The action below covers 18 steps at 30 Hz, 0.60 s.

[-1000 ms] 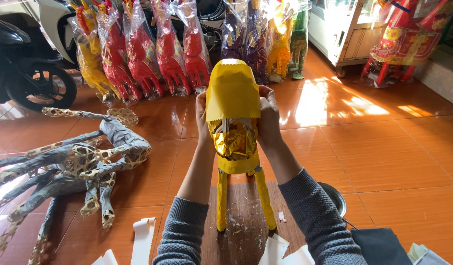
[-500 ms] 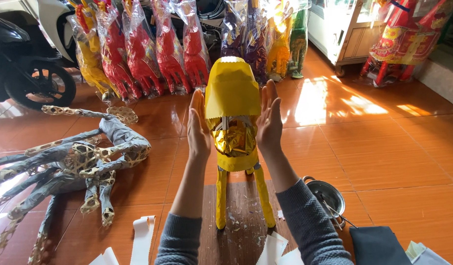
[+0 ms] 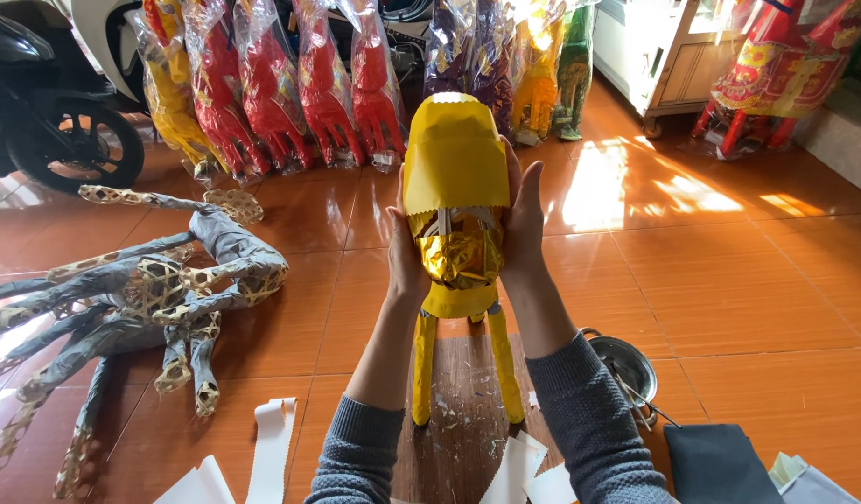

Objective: Applying gold paper strips to a bamboo frame to create an animal sculpture.

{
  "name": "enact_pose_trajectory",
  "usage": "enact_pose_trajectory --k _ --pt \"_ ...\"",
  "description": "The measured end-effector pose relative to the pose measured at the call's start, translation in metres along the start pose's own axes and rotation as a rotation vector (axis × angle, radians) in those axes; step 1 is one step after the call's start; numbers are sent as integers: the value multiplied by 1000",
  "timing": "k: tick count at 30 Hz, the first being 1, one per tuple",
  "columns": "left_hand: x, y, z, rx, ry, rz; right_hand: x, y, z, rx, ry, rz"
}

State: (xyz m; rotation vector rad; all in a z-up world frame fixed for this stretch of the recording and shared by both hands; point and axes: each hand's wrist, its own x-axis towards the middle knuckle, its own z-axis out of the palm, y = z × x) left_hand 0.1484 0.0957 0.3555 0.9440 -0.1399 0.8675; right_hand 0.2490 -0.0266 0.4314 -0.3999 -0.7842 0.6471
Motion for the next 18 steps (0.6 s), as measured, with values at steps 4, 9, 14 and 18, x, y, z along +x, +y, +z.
enact_pose_trajectory --k 4,9,14,18 --pt "0 0 -9 71 -12 13 8 -3 -10 -21 49 86" --pt "-44 6 -51 59 -26 -25 -14 6 -81 -19 269 200" --pt "-171 -22 -100 559 280 -229 -180 43 -168 10 433 316" --pt "-366 -199 -233 1104 316 -729 -380 119 -217 153 572 954"
